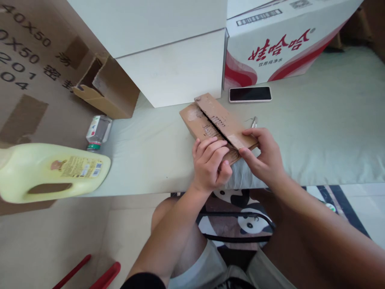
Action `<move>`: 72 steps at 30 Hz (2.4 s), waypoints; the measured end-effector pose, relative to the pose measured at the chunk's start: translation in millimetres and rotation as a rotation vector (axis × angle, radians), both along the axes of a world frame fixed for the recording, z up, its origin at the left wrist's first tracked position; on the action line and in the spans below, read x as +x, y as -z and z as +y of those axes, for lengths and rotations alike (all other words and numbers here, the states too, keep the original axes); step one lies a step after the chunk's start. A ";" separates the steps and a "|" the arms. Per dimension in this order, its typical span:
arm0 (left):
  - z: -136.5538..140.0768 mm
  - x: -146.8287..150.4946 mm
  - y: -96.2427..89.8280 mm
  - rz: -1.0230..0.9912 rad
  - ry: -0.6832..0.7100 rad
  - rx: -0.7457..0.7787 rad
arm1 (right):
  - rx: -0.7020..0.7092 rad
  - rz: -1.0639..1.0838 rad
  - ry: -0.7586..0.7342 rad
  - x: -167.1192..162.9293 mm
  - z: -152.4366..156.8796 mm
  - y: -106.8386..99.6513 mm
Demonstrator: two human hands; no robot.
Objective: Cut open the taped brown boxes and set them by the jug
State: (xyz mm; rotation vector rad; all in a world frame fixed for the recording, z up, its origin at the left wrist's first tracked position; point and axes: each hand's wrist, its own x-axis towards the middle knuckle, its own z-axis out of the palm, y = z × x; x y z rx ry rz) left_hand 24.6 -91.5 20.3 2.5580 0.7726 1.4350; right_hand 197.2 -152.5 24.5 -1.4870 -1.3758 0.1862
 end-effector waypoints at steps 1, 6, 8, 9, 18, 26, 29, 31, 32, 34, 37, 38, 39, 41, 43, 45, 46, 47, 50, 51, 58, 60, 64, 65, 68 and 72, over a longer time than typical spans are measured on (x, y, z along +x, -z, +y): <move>-0.1 0.3 -0.3 0.003 -0.005 0.001 | 0.006 0.002 -0.005 0.2 0.0 0.1; -0.4 2.8 -0.6 -0.036 0.001 0.012 | 0.024 0.005 -0.020 0.9 -0.8 0.6; -0.3 3.4 -0.5 -0.043 0.001 0.014 | 0.007 0.007 -0.013 0.9 -1.0 0.8; -0.2 3.6 -0.6 -0.042 0.000 0.013 | -0.004 0.006 -0.010 0.9 -1.0 0.9; 0.8 1.2 -1.2 0.003 -0.022 0.005 | -0.005 0.003 -0.013 1.1 -0.2 0.8; 2.6 -0.2 1.0 -0.014 0.022 -0.038 | 0.005 0.004 -0.016 0.7 -0.1 1.1; 5.2 0.8 4.9 -0.016 -0.001 0.012 | -0.008 0.011 -0.017 0.9 0.3 2.6; 7.3 2.8 7.8 -0.027 -0.014 0.043 | -0.008 0.018 -0.018 1.5 0.4 4.4; 8.4 4.2 8.9 -0.041 -0.013 0.053 | 0.001 0.021 -0.017 2.0 0.4 5.4; 10.3 7.6 9.5 -0.081 0.000 0.057 | 0.026 0.029 -0.016 2.8 0.1 7.0; 12.6 11.6 7.5 -0.131 0.039 0.035 | 0.014 0.017 -0.055 3.1 -0.7 7.3; 13.3 12.1 6.6 -0.139 0.049 0.026 | 0.002 -0.002 -0.078 2.7 -1.1 6.7; 13.9 12.1 5.8 -0.144 0.056 0.017 | -0.009 -0.027 -0.104 2.2 -1.5 6.1; 15.2 10.8 4.7 -0.147 0.061 0.001 | -0.012 -0.069 -0.149 0.8 -2.3 5.0; 16.6 8.6 4.4 -0.144 0.062 -0.003 | -0.002 -0.063 -0.188 -0.4 -3.0 5.5; 18.2 6.4 4.8 -0.136 0.065 0.005 | 0.014 -0.003 -0.205 -1.2 -3.3 8.3; 19.0 5.4 5.2 -0.131 0.071 0.011 | 0.020 0.044 -0.201 -1.4 -3.2 10.5; 19.9 4.4 5.7 -0.125 0.078 0.016 | 0.026 0.094 -0.192 -1.4 -2.9 13.0; 21.6 2.0 7.7 -0.098 0.073 0.028 | 0.022 0.231 -0.155 0.0 -1.1 21.7; 21.8 1.1 8.1 -0.086 0.061 0.031 | 0.012 0.261 -0.148 0.8 -0.4 24.8; 23.5 -12.6 1.9 -0.071 0.090 -0.025 | -0.068 0.494 -0.277 3.5 3.2 37.9; 28.8 -22.1 0.0 -0.097 0.131 -0.074 | -0.142 0.524 -0.298 1.7 4.4 37.0; 47.2 -48.3 4.4 -0.241 0.176 -0.255 | -0.379 0.575 -0.240 -5.1 9.1 37.8; 52.0 -55.1 7.0 -0.316 0.156 -0.317 | -0.434 0.607 -0.224 -7.5 10.7 38.8; 63.2 -71.3 13.8 -0.541 0.102 -0.597 | -0.537 0.729 -0.268 -16.2 15.4 39.0; 69.2 -80.1 14.0 -0.762 0.064 -0.908 | -0.553 0.705 -0.418 -28.1 19.8 26.7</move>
